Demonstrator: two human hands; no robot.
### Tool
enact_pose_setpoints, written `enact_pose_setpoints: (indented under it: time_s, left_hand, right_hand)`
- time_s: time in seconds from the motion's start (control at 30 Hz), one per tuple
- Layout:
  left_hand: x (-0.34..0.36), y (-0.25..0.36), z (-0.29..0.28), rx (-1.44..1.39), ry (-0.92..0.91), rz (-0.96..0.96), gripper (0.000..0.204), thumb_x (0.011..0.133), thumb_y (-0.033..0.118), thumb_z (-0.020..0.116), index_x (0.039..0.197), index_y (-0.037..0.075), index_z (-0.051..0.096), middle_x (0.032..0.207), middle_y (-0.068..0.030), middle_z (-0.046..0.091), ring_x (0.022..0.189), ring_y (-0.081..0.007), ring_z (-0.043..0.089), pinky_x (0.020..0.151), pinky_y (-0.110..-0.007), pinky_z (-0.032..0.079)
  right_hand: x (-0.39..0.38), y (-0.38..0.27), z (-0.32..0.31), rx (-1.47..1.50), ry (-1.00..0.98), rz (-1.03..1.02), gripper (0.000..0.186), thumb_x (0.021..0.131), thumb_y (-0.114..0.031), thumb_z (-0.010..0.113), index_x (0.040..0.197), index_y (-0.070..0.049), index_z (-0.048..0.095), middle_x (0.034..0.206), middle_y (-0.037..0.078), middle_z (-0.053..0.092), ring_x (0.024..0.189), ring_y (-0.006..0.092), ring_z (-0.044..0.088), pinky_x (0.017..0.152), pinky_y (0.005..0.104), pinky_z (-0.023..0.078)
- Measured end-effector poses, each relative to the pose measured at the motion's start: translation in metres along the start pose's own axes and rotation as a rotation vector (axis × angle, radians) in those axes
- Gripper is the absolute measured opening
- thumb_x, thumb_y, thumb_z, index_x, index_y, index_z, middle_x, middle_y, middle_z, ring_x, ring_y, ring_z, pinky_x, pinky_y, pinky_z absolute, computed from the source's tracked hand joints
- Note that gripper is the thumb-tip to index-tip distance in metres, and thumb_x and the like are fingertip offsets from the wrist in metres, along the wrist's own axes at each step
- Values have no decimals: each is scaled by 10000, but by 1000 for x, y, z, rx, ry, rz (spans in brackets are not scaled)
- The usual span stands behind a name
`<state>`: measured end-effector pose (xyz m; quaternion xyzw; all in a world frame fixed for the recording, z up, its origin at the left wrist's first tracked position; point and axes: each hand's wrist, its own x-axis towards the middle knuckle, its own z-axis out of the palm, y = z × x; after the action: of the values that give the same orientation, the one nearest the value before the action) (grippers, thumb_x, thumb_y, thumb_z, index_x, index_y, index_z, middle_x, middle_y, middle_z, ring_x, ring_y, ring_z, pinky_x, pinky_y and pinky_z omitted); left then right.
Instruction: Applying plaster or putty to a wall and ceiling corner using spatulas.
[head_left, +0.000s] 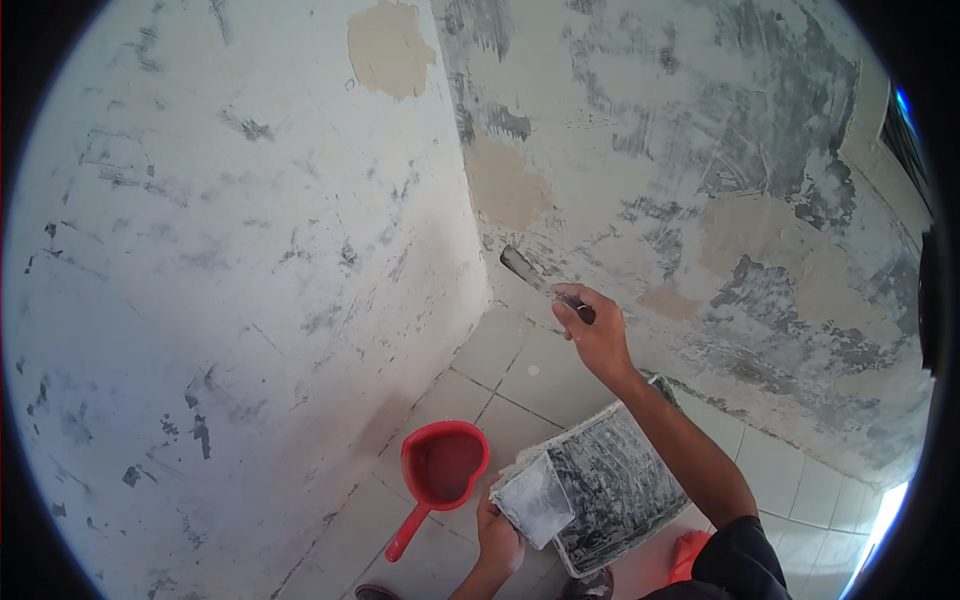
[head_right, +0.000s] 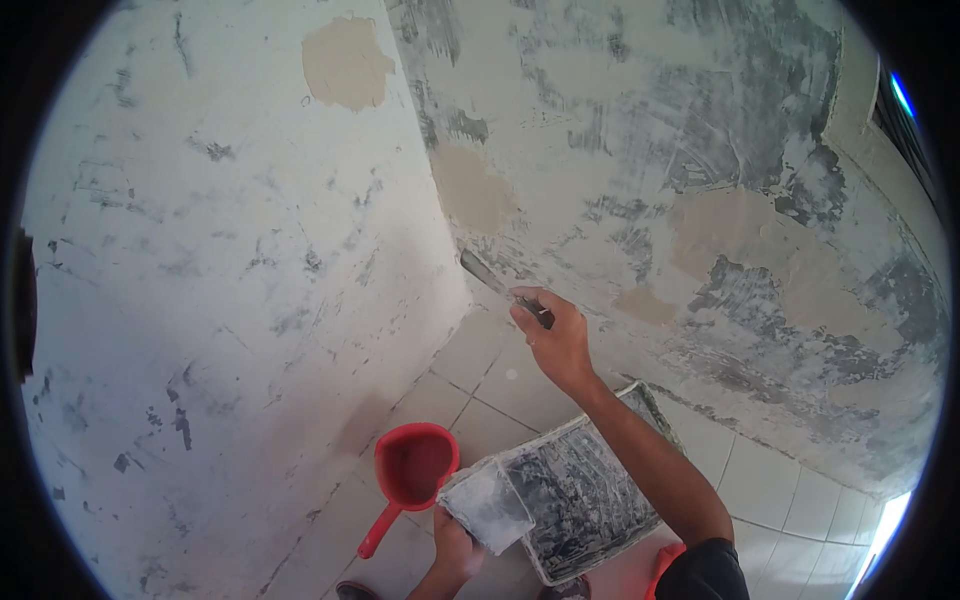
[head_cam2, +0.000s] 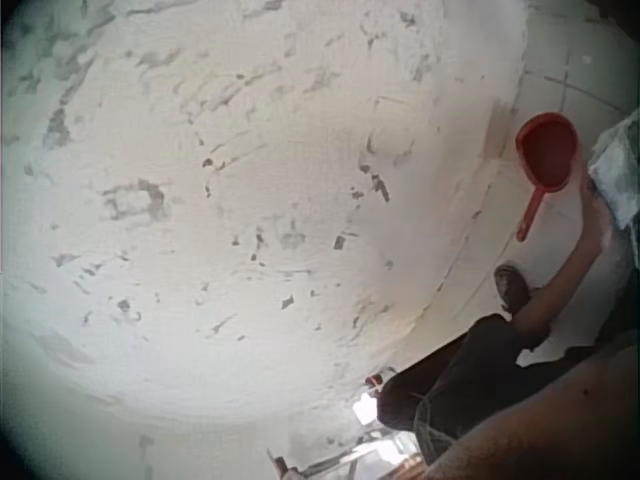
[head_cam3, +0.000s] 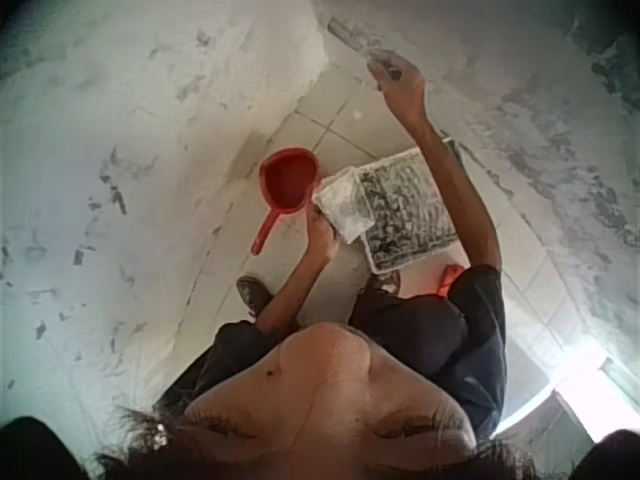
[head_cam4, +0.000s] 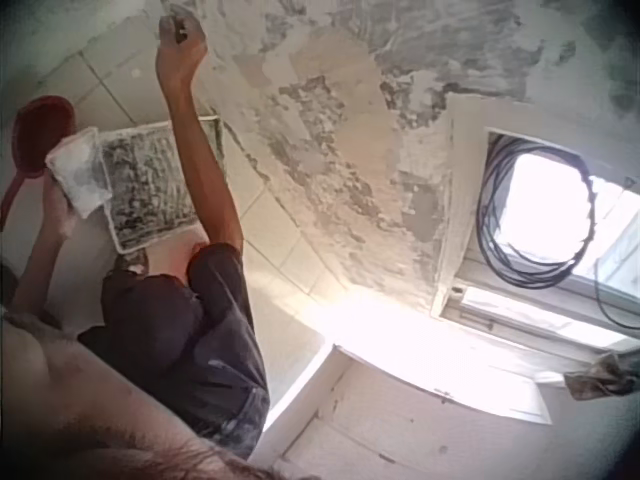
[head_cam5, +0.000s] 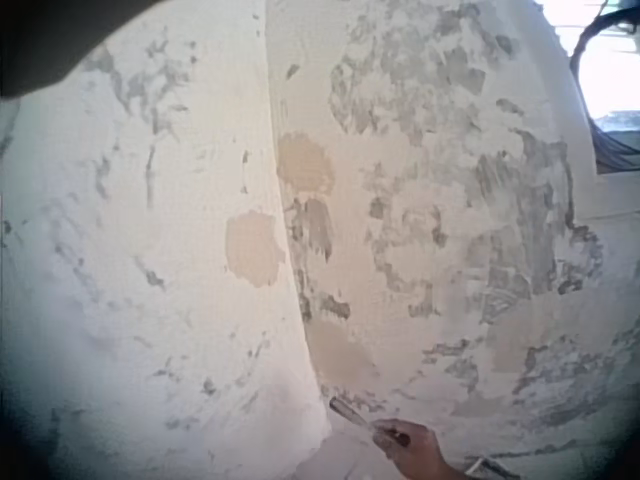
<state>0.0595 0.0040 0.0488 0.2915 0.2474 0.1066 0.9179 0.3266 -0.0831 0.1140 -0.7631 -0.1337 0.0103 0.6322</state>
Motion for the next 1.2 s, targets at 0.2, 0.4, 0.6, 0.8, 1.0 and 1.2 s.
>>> enact_pose_setpoints:
  time_s: [0.2, 0.4, 0.6, 0.8, 1.0, 1.2]
  left_hand:
    - [-12, -9, -44, -66, -69, 7, 329, 943, -68, 493, 1263, 6, 508, 1246, -110, 630, 1160, -209, 630, 998, -357, 518]
    - [-10, -18, -68, -67, -46, -51, 283, 931, -81, 501, 1196, 15, 529, 1185, -92, 640, 1114, -183, 635, 973, -324, 513]
    - [-9, -27, -86, -77, -79, -86, 265, 931, -77, 505, 1176, 17, 536, 1165, -80, 642, 1094, -176, 641, 961, -314, 514]
    - [-19, -26, -86, 198, 95, -175, 599, 1000, 88, 560, 1549, 65, 321, 1474, -139, 492, 1328, -288, 509, 1105, -406, 430]
    - [-16, -30, -89, 272, 73, -181, 553, 986, 54, 532, 1515, 55, 369, 1429, -133, 526, 1293, -270, 534, 1082, -394, 454]
    - [-14, -54, -106, 219, 20, -73, 453, 975, 42, 520, 1425, 57, 476, 1331, -99, 591, 1214, -235, 582, 1021, -369, 485]
  right_hand:
    - [74, 13, 48, -252, 165, -184, 249, 897, -178, 716, 1119, -65, 736, 905, 133, 741, 736, 202, 676, 729, 309, 531]
    - [113, 26, 73, -357, 238, -178, 261, 885, -199, 719, 1101, -55, 743, 950, 184, 743, 884, 309, 728, 822, 377, 553]
    - [98, 51, 66, -370, 324, -201, 255, 885, -220, 714, 1072, -50, 754, 965, 189, 742, 908, 322, 728, 834, 379, 551]
    - [87, 17, 70, -385, 264, -129, 267, 889, -210, 709, 1091, -39, 746, 939, 185, 743, 851, 295, 727, 810, 360, 549]
    - [106, 35, 74, -398, 292, -276, 268, 891, -202, 705, 1098, -37, 743, 932, 191, 739, 840, 318, 724, 786, 370, 551]
    - [89, 30, 76, -408, 333, -345, 259, 896, -193, 703, 1096, -34, 743, 923, 207, 732, 820, 331, 721, 780, 380, 550]
